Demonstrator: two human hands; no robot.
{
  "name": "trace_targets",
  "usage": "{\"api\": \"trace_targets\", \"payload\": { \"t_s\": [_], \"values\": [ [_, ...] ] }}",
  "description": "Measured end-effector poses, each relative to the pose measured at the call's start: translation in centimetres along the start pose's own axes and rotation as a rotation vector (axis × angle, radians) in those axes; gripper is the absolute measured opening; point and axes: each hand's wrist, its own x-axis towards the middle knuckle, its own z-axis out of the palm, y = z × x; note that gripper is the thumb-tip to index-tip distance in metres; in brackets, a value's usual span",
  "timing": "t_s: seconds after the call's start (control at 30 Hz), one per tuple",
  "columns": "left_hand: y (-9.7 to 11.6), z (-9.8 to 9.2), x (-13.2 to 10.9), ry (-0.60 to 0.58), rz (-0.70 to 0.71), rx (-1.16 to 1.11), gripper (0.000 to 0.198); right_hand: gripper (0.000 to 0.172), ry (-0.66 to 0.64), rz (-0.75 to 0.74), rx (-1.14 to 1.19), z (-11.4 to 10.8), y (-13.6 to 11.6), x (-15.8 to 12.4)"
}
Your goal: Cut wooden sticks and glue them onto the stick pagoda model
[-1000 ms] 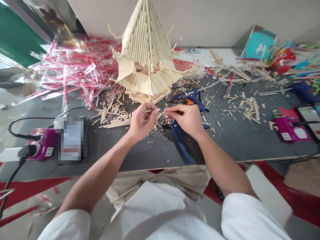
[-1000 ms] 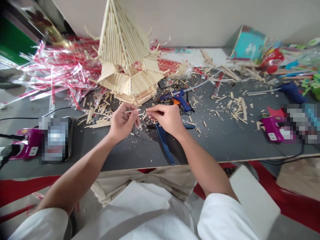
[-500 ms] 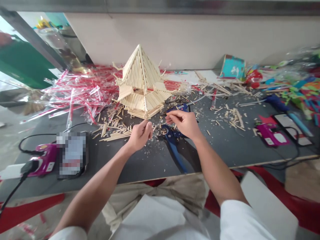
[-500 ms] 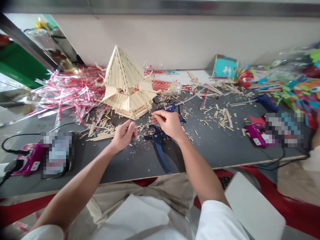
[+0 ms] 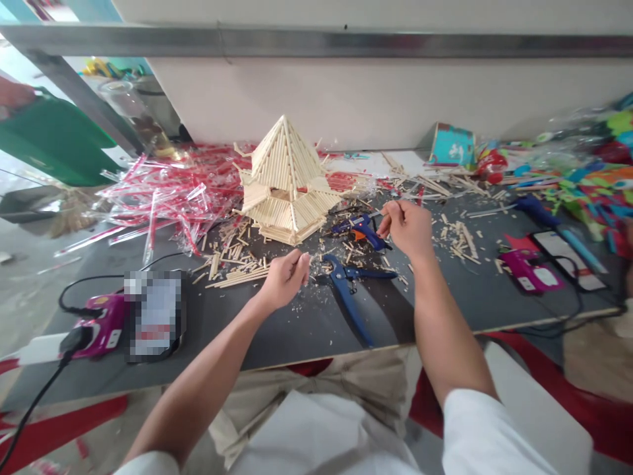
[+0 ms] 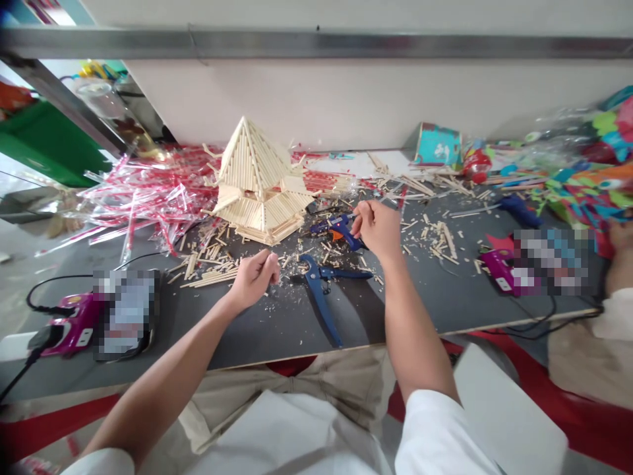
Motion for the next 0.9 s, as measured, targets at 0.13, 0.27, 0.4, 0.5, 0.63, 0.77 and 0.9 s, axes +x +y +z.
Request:
{"api": "trace_targets", "payload": {
  "t_s": [0.13,0.27,0.4,0.5,0.63,0.77,0.9],
  "values": [
    [1.6,-0.3,-0.1,-0.141,0.069,0.058,0.045,0.044,-0.049,0.013,0.008,-0.5,2.8,1.5],
    [4.0,-1.0,0.0,-0.272,0.157,0.204,0.042,0.030,0.074,-0.055,-0.052,-0.2,5.2,2.0],
    [6.7,-2.4,0.9,-0.393,0.230,0.277,0.038,0.022,0.137,-0.039,-0.064,0.2,5.3,1.5],
    [8.6,-3.9,2.3,-0.420,0.340,0.406,0.037,0.017,0.192,-0.040,-0.067,0.3,4.8,1.2],
    [11.0,-6.6,4.5,-0.331,0.467,0.490,0.036,0.030,0.194,0.004,-0.028,0.3,5.1,0.9],
    [12.1,-10.2,5.8,-0.216,0.534,0.479,0.031,0.032,0.118,-0.031,-0.027,0.0,5.6,0.4],
    [11.3,-13.6,5.8,-0.154,0.495,0.504,0.023,0.036,0.129,-0.119,-0.083,0.0,5.1,0.1]
  ]
}}
